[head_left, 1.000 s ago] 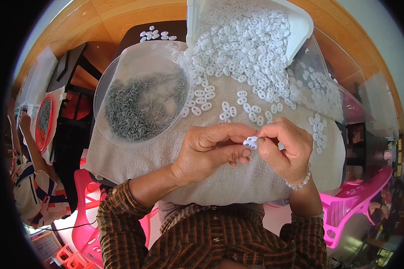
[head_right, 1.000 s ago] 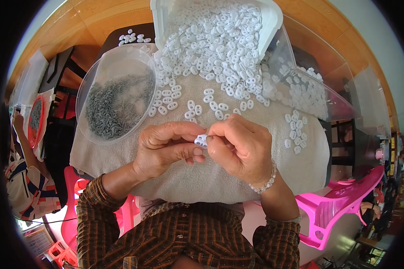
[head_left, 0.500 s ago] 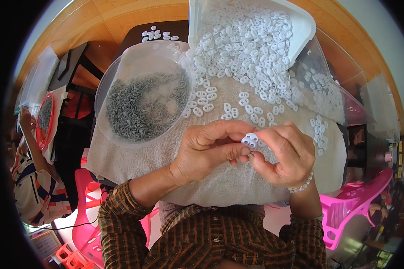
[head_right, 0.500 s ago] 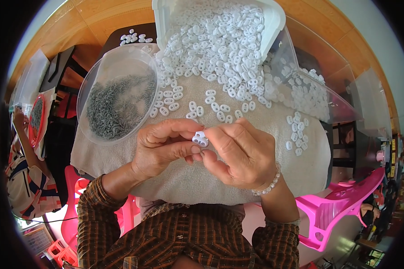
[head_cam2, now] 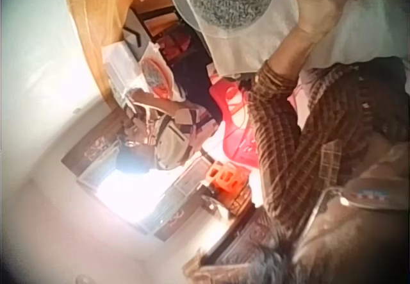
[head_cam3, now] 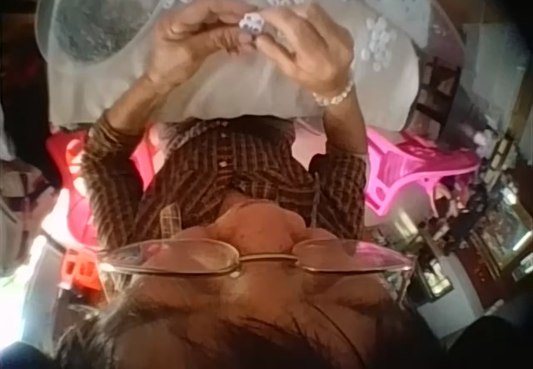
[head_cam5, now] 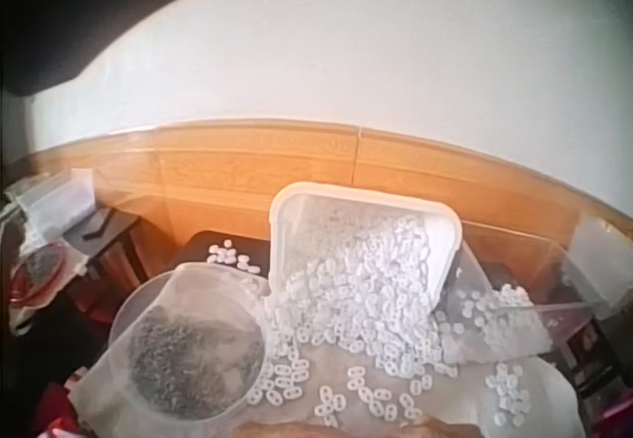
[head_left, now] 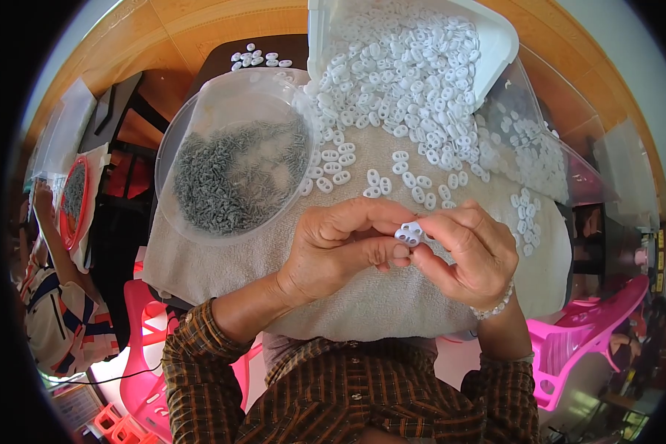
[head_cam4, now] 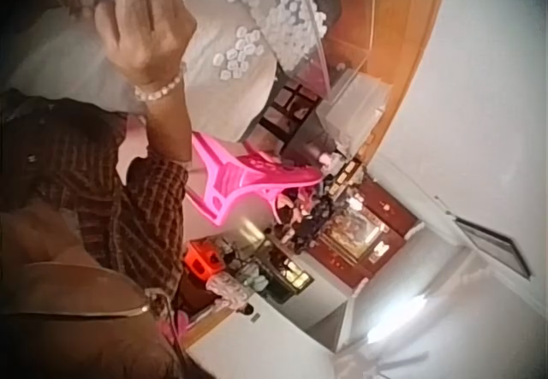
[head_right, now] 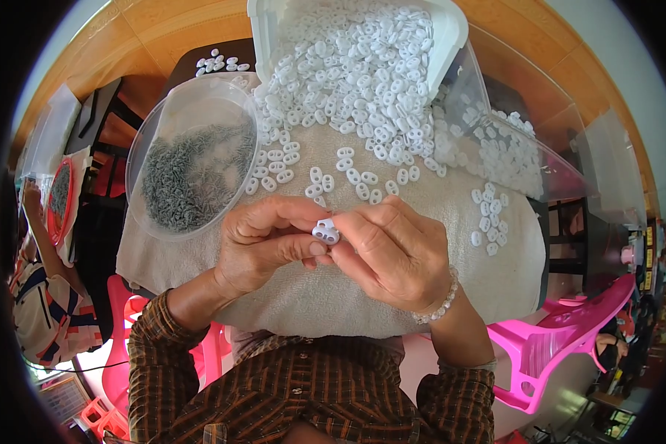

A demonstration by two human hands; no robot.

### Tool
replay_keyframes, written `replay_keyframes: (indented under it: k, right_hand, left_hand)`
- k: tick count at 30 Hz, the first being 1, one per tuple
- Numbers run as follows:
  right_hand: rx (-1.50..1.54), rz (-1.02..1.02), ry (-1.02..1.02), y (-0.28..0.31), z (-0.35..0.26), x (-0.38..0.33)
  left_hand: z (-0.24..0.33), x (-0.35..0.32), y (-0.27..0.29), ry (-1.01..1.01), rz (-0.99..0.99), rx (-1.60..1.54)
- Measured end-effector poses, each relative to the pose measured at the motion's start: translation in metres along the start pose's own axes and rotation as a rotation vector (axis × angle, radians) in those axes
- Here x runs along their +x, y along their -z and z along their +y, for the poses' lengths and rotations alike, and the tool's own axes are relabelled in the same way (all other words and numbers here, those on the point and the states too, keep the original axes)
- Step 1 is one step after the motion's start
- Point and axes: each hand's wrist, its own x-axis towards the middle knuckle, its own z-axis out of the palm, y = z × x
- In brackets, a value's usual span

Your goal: Assembling small white plastic rings by manually inserting small metal pins.

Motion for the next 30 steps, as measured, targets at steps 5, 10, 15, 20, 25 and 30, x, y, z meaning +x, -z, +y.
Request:
replay_keyframes:
  k: [5, 10, 15, 20, 25, 30]
  right_hand:
    - [0.007, -0.003, 0.003, 0.0, -0.001, -0.001]
    - [-0.002, -0.011, 0.025, 0.001, -0.002, -0.003]
    - [-0.027, -0.017, 0.051, 0.001, -0.005, -0.004]
    - [-0.071, -0.012, 0.091, 0.004, -0.008, -0.004]
    - [-0.02, 0.024, 0.122, -0.004, -0.01, -0.007]
    - [-0.049, 0.032, 0.093, -0.004, -0.008, 0.0]
  left_hand:
    - [-0.003, -0.001, 0.002, -0.006, -0.025, -0.026]
    - [-0.004, -0.002, 0.003, -0.016, -0.043, -0.003]
    - [-0.002, -0.005, 0.002, -0.014, -0.052, 0.037]
    - [0.0, -0.007, -0.003, -0.074, -0.037, 0.028]
    - [0.001, -0.011, 0.002, -0.235, -0.12, 0.179]
    - [-0.002, -0.009, 0.0, -0.202, -0.08, 0.083]
